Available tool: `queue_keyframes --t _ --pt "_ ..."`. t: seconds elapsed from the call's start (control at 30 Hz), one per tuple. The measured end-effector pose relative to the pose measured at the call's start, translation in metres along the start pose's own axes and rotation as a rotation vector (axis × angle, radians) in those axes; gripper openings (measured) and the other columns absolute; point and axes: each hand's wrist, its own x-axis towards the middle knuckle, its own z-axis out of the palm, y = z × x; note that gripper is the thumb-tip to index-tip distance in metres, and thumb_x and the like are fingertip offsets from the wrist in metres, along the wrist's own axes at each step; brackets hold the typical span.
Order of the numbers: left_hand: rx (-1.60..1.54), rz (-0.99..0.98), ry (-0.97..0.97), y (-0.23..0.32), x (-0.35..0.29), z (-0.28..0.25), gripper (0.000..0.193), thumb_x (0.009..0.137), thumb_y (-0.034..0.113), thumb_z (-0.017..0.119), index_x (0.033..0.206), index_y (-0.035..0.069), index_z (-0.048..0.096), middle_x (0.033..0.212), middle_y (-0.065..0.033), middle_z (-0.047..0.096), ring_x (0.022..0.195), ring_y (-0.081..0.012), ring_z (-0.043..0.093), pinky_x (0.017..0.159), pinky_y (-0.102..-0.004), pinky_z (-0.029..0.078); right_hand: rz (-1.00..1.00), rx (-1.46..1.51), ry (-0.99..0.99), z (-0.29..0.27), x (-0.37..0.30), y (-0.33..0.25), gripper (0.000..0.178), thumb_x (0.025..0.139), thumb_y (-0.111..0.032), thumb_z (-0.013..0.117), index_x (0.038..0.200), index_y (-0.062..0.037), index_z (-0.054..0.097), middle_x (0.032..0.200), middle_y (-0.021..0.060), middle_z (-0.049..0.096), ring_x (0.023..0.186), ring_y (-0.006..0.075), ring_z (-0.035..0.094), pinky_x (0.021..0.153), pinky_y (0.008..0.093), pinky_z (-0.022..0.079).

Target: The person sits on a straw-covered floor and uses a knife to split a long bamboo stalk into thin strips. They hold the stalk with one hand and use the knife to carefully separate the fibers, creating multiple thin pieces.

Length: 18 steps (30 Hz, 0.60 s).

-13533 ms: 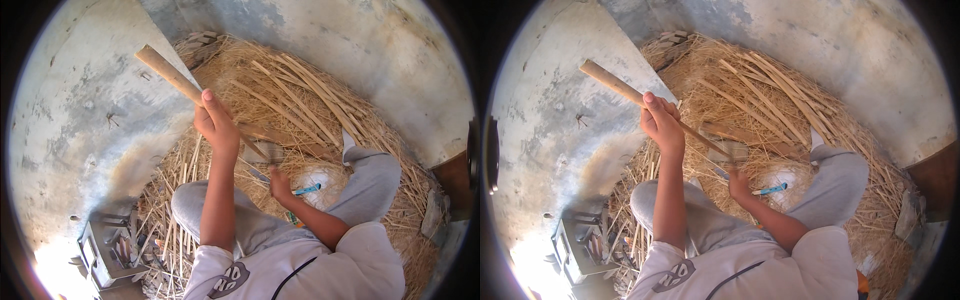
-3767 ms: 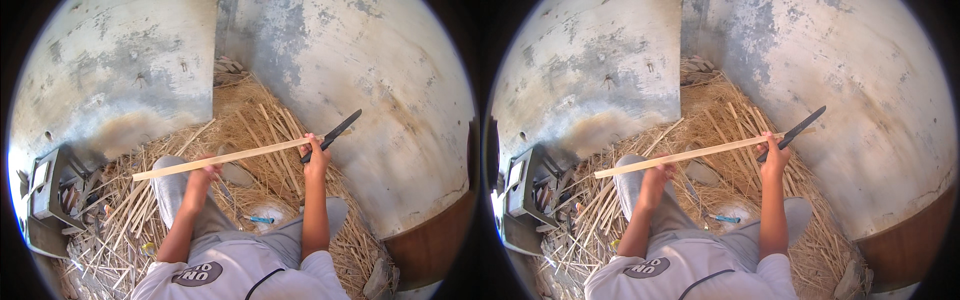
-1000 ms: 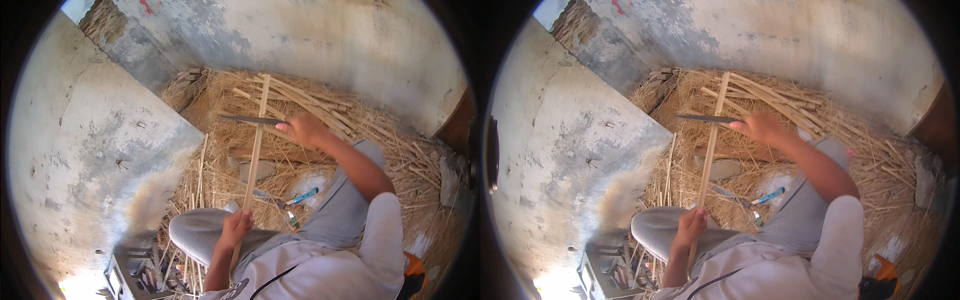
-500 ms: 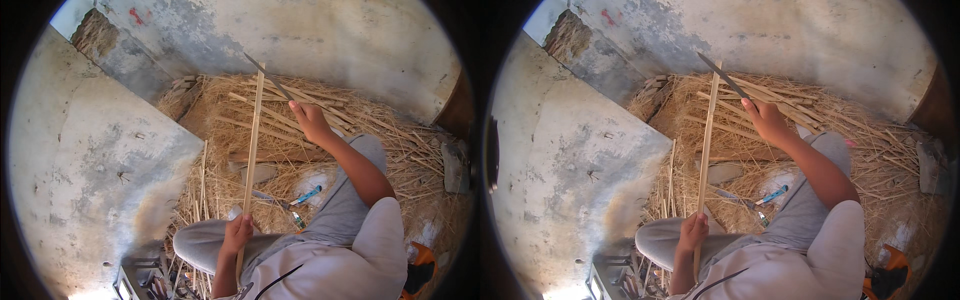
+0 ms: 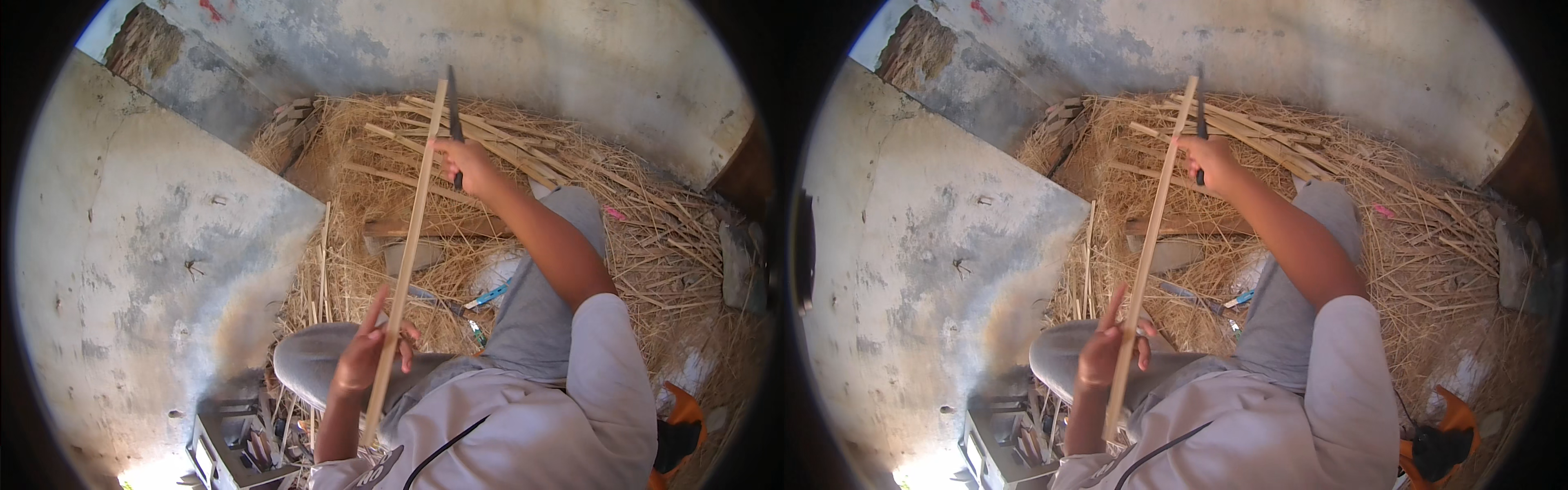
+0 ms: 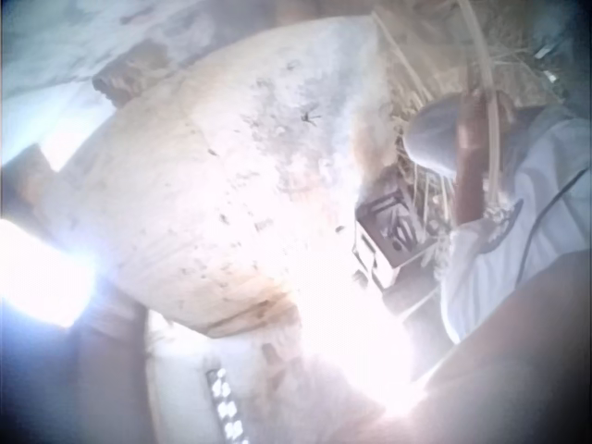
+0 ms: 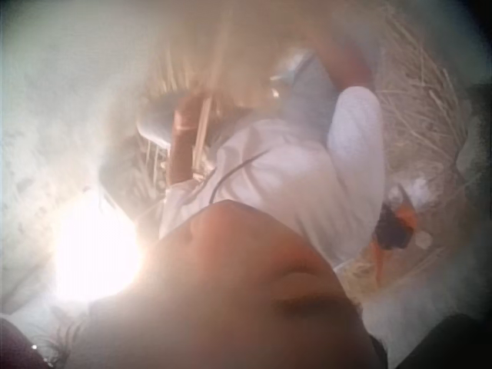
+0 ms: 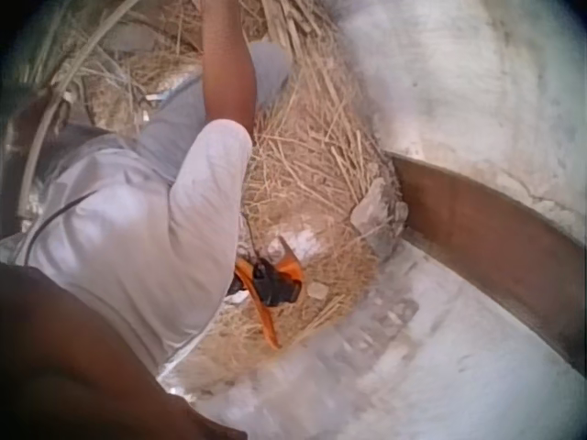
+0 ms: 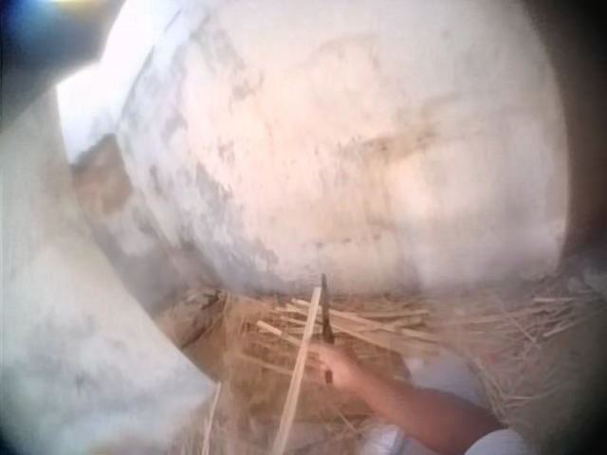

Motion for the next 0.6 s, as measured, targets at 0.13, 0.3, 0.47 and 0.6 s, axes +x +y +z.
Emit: queue_keyframes --t 0.13,0.3,0.47,0.6 --pt "-0.101 0.202 -0.208 0.024 0.001 -0.014 0.068 0.094 0.047 0.045 0.148 0.006 0.046 0.124 -0.0272 0.063 0.094 -0.0388 0.066 0.082 -0.0501 0.053 0.097 0.077 0.161 -0.007 0.033 0.015 0.018 0.09 -0.013 0.076 0.088 -0.0006 0.063 0.059 0.0011 0.049 0.045 0.0112 0.04 0.045 0.0301 0.043" --pt "0.028 0.59 -0.186 0.074 0.003 -0.008 0.074 0.092 0.072 0.038 0.118 0.005 0.056 0.102 -0.0197 0.064 0.088 -0.0302 0.062 0.08 -0.0479 0.048 0.256 -0.048 0.108 -0.003 0.018 0.065 0.019 0.093 -0.016 0.073 0.09 0.0003 0.064 0.058 -0.0005 0.045 0.045 0.0112 0.038 0.046 0.0298 0.042" --pt "0.521 0.865 0.057 0.108 0.007 -0.011 0.065 0.096 0.072 0.043 0.089 0.008 0.055 0.072 -0.0056 0.056 0.061 -0.0158 0.049 0.058 -0.0353 0.041 0.469 -0.103 0.045 0.001 -0.007 0.088 0.021 0.097 -0.023 0.067 0.091 -0.0035 0.063 0.058 -0.0025 0.044 0.045 0.0089 0.04 0.046 0.028 0.04" --pt "0.747 0.852 0.555 0.117 0.011 -0.025 0.043 0.106 0.04 0.05 0.079 0.007 0.058 0.062 0.0021 0.05 0.053 -0.0054 0.041 0.05 -0.023 0.031 0.467 -0.169 0.027 -0.003 -0.009 0.085 0.022 0.097 -0.025 0.064 0.087 -0.0064 0.06 0.058 -0.0043 0.044 0.046 0.0067 0.041 0.047 0.0281 0.039"
